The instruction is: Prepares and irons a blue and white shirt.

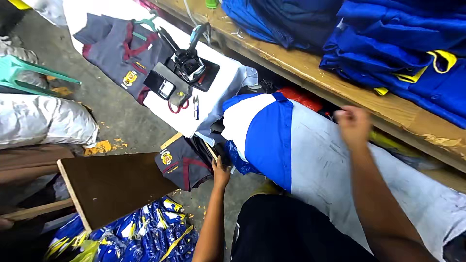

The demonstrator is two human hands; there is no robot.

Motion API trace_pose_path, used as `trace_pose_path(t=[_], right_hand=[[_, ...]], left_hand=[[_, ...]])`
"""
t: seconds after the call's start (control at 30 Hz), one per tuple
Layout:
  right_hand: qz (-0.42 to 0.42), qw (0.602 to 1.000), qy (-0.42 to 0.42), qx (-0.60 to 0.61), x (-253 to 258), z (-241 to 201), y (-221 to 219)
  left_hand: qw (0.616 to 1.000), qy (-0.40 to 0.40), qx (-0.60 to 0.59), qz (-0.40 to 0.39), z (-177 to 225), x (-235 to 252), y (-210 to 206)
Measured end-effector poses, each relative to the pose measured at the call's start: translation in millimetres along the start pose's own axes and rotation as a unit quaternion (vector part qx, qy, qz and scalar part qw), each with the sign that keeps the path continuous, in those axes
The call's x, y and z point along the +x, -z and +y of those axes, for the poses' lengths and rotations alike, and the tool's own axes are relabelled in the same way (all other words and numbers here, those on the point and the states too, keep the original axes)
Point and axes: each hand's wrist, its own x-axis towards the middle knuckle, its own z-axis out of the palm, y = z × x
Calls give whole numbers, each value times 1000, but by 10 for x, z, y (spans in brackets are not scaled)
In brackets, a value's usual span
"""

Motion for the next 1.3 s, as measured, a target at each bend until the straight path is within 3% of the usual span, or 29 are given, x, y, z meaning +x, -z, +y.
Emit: trace_pose_path(t=[0.1, 0.17, 0.4, 0.63, 0.73, 0.83, 0.93, 1.0, 1.03, 1.1, 1.2, 1.3], right_hand=[[-151, 988, -39, -19, 436, -340, -809], [-189, 978, -78, -38, 688, -485, -1168], [-190, 956, -213, 71, 1034, -849, -1765], [-198, 960, -130, 152, 803, -1629, -2428], [-241, 956, -45, 164, 291, -2056, -2593], [-308, 942, 44, 130, -543, -2243, -2612], [-437, 887, 136, 56, -1379, -2330, -2295], [-481, 846, 224, 47, -1912, -2247, -2044], [-494, 824, 272, 55, -2179, -2161, -1916], [-532, 763, 362, 59, -2627, -1992, -1658], [-631, 637, 443, 10, -3082, -1931, -1184], [-705, 524, 477, -36, -3487, -1934, -774]], left_hand=[[999, 0, 3, -33, -57, -152, -75], [999, 2, -4, -42, -130, -257, -102], [994, 87, -40, -43, -635, -645, -114], [987, 134, -82, -28, -841, -900, -101], [987, 98, -126, 22, -782, -952, 11], [974, 11, -193, 119, -584, -1103, 289], [941, -82, -236, 230, -236, -1335, 750], [939, -90, -206, 261, -83, -1527, 1075], [953, -63, -182, 232, -78, -1623, 1198], [980, 15, -174, 91, -179, -1718, 1293], [975, 96, -149, -133, -350, -1729, 1090], [960, 184, -67, -197, -645, -1853, 620]])
